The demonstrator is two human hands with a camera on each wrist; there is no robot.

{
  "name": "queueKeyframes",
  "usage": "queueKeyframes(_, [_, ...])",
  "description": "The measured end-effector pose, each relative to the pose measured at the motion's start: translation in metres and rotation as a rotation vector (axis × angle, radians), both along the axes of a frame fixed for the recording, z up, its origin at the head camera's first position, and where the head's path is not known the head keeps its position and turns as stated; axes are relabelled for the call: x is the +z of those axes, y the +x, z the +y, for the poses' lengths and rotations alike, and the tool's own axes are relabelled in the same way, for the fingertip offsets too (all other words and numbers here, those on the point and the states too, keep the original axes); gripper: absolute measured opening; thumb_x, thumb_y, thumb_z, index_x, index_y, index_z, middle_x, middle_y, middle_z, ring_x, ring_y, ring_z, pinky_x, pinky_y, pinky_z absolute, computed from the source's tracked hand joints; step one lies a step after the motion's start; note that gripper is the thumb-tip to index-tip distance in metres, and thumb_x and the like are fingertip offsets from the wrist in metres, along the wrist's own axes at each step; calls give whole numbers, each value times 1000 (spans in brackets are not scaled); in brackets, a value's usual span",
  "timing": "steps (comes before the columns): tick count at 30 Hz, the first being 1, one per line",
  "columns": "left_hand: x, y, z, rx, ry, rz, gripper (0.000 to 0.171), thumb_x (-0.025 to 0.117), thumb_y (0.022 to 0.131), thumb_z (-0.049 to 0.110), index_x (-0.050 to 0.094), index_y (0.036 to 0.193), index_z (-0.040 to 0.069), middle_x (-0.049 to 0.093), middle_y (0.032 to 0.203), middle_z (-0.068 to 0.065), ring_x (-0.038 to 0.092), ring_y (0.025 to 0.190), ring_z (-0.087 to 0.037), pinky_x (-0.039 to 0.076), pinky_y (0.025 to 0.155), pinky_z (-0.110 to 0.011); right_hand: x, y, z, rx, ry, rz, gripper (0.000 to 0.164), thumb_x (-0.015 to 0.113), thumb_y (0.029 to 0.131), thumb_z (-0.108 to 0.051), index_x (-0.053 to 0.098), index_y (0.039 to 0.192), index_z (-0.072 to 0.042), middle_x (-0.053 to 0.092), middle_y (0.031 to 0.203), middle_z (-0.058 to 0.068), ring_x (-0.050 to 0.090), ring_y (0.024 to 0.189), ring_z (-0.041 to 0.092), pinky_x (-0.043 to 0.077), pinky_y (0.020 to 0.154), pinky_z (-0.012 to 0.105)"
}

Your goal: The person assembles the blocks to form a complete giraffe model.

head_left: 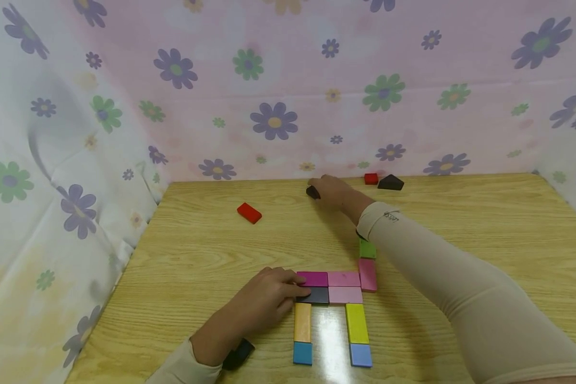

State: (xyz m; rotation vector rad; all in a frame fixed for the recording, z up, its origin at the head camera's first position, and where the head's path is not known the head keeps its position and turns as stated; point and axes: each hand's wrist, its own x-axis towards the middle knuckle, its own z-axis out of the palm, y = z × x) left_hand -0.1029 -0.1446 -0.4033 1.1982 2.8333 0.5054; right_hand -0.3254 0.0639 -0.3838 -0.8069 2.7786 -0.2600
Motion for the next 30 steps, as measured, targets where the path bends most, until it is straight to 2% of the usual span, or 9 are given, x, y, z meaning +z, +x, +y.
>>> queueKeyframes(5, [0,0,0,3,-1,0,34,57,95,8,75,120,22,69,120,4,63,116,-13,51,100,-39,2,-1,6,-14,-43,-14,38,58,97,-15,56,132,-1,62,124,20,57,109,33,47,95,46])
queueKeyframes(9, [1,0,0,-1,1,6,33,57,96,8,75,120,22,69,121,4,64,116,-13,51,100,-39,12,-2,17,-90,-79,-28,44,57,95,-17,51,135,0,60,122,22,56,102,33,47,90,46])
queueKeyframes(13, [0,0,0,-6,9,15,33,57,95,8,76,119,21,70,121,4,64,116,-14,51,100,-39,18,-2,30,-160,-102,-16,40,56,93,-21,51,128,0,61,110,19,55,90,31,46,79,42])
queueKeyframes(20, [0,1,0,15,-5,4,34,56,96,8,75,120,22,69,123,5,63,119,-14,50,103,-38,20,1,54,-233,-90,-44,39,56,92,-27,50,119,1,59,101,16,53,84,29,41,71,39])
queueKeyframes(26, [0,2,1,20,-10,3,34,57,96,8,75,121,23,68,124,5,62,120,-15,49,104,-38,18,3,72,-246,-58,-26,25,55,89,-24,48,98,-1,48,84,10,45,73,25,35,63,36])
queueKeyframes(30, [1,2,1,18,-8,8,34,57,96,8,75,120,22,69,124,5,62,120,-15,50,103,-38,18,6,81,-253,-37,-28,24,54,89,-23,49,97,-1,47,81,9,43,71,24,34,63,35])
